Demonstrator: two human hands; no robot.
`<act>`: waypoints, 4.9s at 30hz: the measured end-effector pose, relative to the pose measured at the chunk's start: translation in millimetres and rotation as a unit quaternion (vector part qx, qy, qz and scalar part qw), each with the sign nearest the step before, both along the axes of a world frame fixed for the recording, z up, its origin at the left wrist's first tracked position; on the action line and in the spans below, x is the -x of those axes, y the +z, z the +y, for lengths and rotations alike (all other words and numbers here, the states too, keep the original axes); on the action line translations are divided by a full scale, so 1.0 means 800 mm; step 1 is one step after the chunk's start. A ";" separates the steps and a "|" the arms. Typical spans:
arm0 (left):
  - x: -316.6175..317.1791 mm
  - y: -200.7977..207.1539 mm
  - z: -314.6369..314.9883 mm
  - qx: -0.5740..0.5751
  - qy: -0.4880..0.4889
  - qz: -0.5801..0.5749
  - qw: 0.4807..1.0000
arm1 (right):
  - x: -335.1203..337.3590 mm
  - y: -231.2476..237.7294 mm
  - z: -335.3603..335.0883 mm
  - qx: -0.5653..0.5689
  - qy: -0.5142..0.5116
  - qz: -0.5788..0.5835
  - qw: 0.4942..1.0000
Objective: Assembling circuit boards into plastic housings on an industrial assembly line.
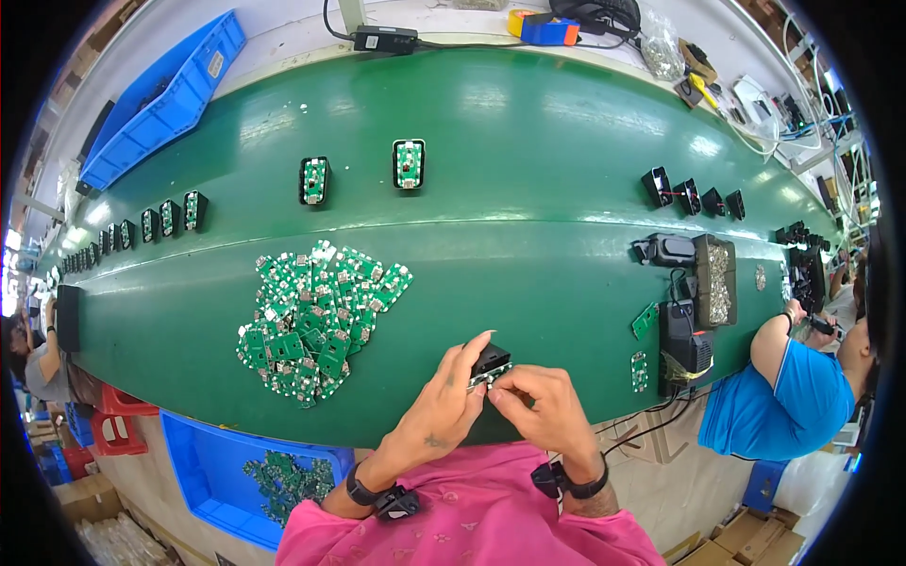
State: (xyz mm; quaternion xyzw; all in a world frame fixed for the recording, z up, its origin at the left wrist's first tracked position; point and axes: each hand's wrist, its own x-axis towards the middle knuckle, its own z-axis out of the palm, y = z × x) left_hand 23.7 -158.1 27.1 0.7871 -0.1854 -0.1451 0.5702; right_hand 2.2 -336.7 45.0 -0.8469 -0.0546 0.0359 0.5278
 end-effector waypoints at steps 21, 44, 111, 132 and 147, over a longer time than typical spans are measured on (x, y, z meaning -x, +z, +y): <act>-0.001 0.017 0.003 -0.073 -0.079 0.027 0.994 | -0.008 0.004 -0.021 -0.035 0.059 0.091 0.994; 0.023 -0.039 -0.029 0.154 0.066 0.092 0.982 | 0.014 -0.037 -0.016 0.059 -0.121 0.004 0.991; 0.002 -0.007 0.004 0.242 0.129 0.206 0.940 | -0.006 -0.019 0.025 -0.058 -0.045 0.016 0.997; -0.002 -0.016 0.000 0.175 0.094 0.166 0.966 | -0.003 -0.024 0.036 -0.003 -0.076 -0.041 0.996; 0.012 -0.027 -0.012 0.091 0.158 -0.128 0.975 | 0.002 -0.032 0.050 0.014 -0.094 -0.190 0.977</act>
